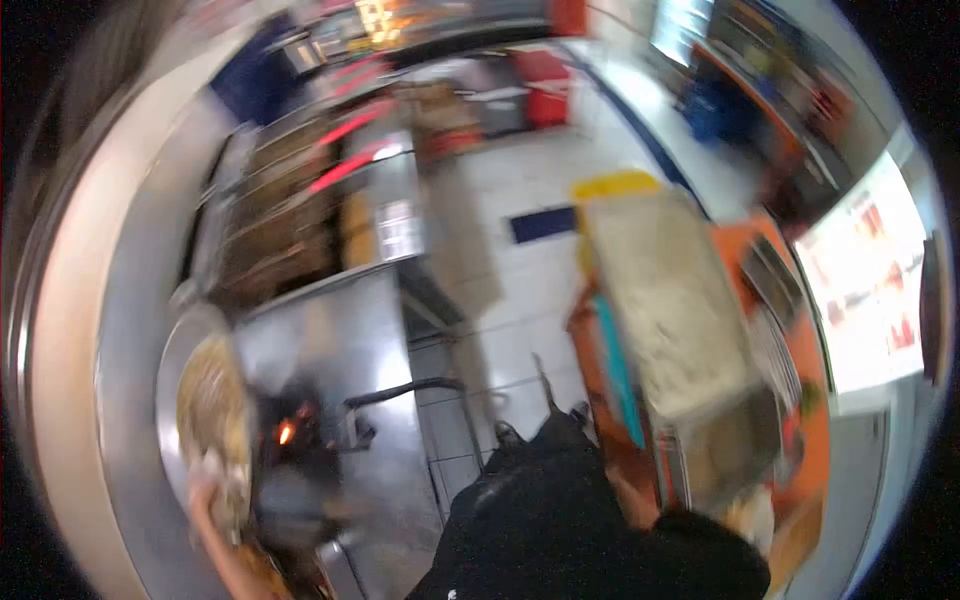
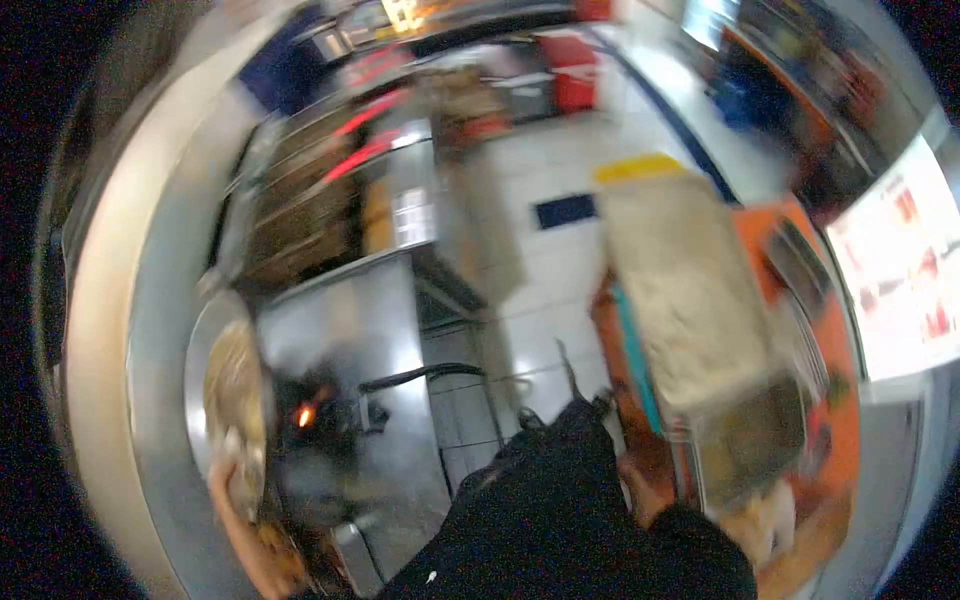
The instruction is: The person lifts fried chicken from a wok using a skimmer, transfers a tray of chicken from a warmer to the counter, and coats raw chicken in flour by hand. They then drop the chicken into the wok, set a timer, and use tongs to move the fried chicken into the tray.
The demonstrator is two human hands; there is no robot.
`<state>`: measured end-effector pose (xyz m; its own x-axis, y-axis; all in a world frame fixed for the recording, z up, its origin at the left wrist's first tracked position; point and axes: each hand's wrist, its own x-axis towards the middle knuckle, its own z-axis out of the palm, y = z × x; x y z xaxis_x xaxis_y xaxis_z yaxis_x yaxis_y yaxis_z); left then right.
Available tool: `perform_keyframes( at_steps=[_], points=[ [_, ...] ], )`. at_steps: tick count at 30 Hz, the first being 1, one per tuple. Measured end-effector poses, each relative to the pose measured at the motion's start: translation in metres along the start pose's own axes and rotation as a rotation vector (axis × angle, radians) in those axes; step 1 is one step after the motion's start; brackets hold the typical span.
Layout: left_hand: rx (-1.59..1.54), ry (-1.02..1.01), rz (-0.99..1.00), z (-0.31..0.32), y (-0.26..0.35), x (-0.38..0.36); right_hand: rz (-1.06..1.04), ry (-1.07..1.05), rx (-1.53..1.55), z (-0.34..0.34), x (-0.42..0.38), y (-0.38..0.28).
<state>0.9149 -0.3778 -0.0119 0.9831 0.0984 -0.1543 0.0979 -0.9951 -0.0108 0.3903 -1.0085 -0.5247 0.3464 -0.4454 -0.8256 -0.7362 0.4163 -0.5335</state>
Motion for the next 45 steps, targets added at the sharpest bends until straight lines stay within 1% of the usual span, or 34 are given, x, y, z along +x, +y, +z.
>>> perform_keyframes(
  at_steps=[2, 3, 5, 6, 7, 8, 10, 11, 12, 14, 15, 16, 17, 18, 19, 20, 21, 24, 25, 27, 28, 29, 30, 31, 32, 34, 35, 37, 38, 40, 42, 43, 44, 45],
  points=[
    [-0.077, 0.204, 0.086, -0.039, 0.044, 0.003, 0.070, 0.048, -0.070, 0.004, -0.005, 0.032],
    [-0.141, 0.320, 0.164, -0.058, 0.077, 0.000, 0.106, 0.053, -0.106, 0.003, -0.004, 0.042],
    [-0.283, 0.498, 0.359, -0.090, 0.159, -0.022, 0.164, 0.050, -0.167, 0.000, -0.026, 0.033],
    [-0.359, 0.552, 0.465, -0.101, 0.202, -0.036, 0.186, 0.045, -0.203, -0.005, -0.044, 0.018],
    [-0.433, 0.572, 0.576, -0.109, 0.246, -0.050, 0.206, 0.009, -0.326, -0.013, -0.056, 0.001],
    [-0.510, 0.564, 0.687, -0.113, 0.291, -0.062, 0.206, 0.017, -0.298, -0.016, -0.062, 0.006],
    [-0.634, 0.462, 0.935, -0.112, 0.385, -0.089, 0.020, 0.203, 0.271, -0.004, -0.062, 0.065],
    [-0.649, 0.388, 1.047, -0.110, 0.434, -0.105, -0.071, 0.290, 0.559, -0.002, -0.057, 0.084],
    [-0.501, 0.370, 1.107, -0.104, 0.501, -0.141, -0.073, 0.290, 0.586, -0.008, -0.052, 0.090],
    [-0.357, 0.203, 1.091, -0.057, 0.596, -0.172, -0.063, 0.313, 0.699, 0.001, -0.051, 0.116],
    [-0.566, 0.078, 1.395, -0.025, 0.629, -0.180, -0.048, 0.324, 0.755, 0.011, -0.058, 0.129],
    [-0.321, 0.139, 1.567, 0.002, 0.676, -0.196, -0.005, 0.352, 0.801, 0.016, -0.070, 0.130],
    [-0.484, -0.093, 1.647, 0.050, 0.711, -0.189, 0.024, 0.373, 0.846, 0.018, -0.077, 0.131],
    [-0.310, -0.159, 1.430, 0.068, 0.752, -0.237, 0.054, 0.397, 0.886, 0.019, -0.084, 0.131],
    [-0.338, -0.258, 1.546, 0.107, 0.781, -0.242, 0.078, 0.416, 0.925, 0.023, -0.091, 0.131],
    [-0.233, -0.311, 1.692, 0.152, 0.806, -0.235, 0.097, 0.432, 0.963, 0.026, -0.097, 0.131],
    [-0.106, -0.297, 1.770, 0.192, 0.828, -0.231, 0.117, 0.449, 0.996, 0.032, -0.102, 0.132],
    [0.401, -0.082, 1.823, 0.305, 0.866, -0.202, 0.171, 0.492, 1.084, 0.054, -0.118, 0.136],
    [0.409, -0.086, 1.840, 0.313, 0.869, -0.213, 0.191, 0.507, 1.111, 0.064, -0.122, 0.137],
    [0.639, -0.294, 1.525, 0.331, 0.868, -0.234, 0.221, 0.527, 1.149, 0.082, -0.129, 0.138],
    [0.645, -0.154, 1.706, 0.353, 0.854, -0.242, 0.233, 0.538, 1.167, 0.091, -0.131, 0.137],
    [0.683, -0.187, 1.839, 0.368, 0.848, -0.241, 0.244, 0.542, 1.186, 0.100, -0.132, 0.136],
    [0.715, -0.220, 1.974, 0.372, 0.842, -0.249, 0.257, 0.544, 1.200, 0.104, -0.135, 0.131],
    [0.787, -0.450, 2.051, 0.346, 0.840, -0.266, 0.267, 0.552, 1.216, 0.112, -0.137, 0.130],
    [0.805, -0.451, 2.066, 0.343, 0.832, -0.277, 0.278, 0.559, 1.231, 0.116, -0.139, 0.125],
    [0.443, -0.295, 1.903, 0.346, 0.808, -0.292, 0.283, 0.579, 1.241, 0.120, -0.137, 0.121],
    [0.434, -0.297, 1.904, 0.360, 0.809, -0.287, 0.280, 0.588, 1.244, 0.120, -0.136, 0.118],
    [0.344, -0.441, 2.016, 0.397, 0.814, -0.266, 0.261, 0.601, 1.233, 0.111, -0.134, 0.108],
    [0.341, -0.439, 2.013, 0.380, 0.824, -0.273, 0.245, 0.608, 1.231, 0.106, -0.130, 0.107],
    [0.629, -0.820, 1.860, 0.303, 0.849, -0.313, 0.212, 0.628, 1.219, 0.096, -0.125, 0.103],
    [0.612, -0.819, 1.850, 0.231, 0.843, -0.353, 0.168, 0.657, 1.200, 0.081, -0.121, 0.102],
    [0.595, -0.814, 1.831, 0.217, 0.839, -0.363, 0.141, 0.677, 1.183, 0.075, -0.116, 0.104],
    [0.589, -0.822, 1.828, 0.251, 0.831, -0.353, 0.110, 0.697, 1.162, 0.070, -0.111, 0.105],
    [0.575, -0.646, 2.061, 0.310, 0.819, -0.336, 0.075, 0.723, 1.136, 0.066, -0.104, 0.109]
  ],
)
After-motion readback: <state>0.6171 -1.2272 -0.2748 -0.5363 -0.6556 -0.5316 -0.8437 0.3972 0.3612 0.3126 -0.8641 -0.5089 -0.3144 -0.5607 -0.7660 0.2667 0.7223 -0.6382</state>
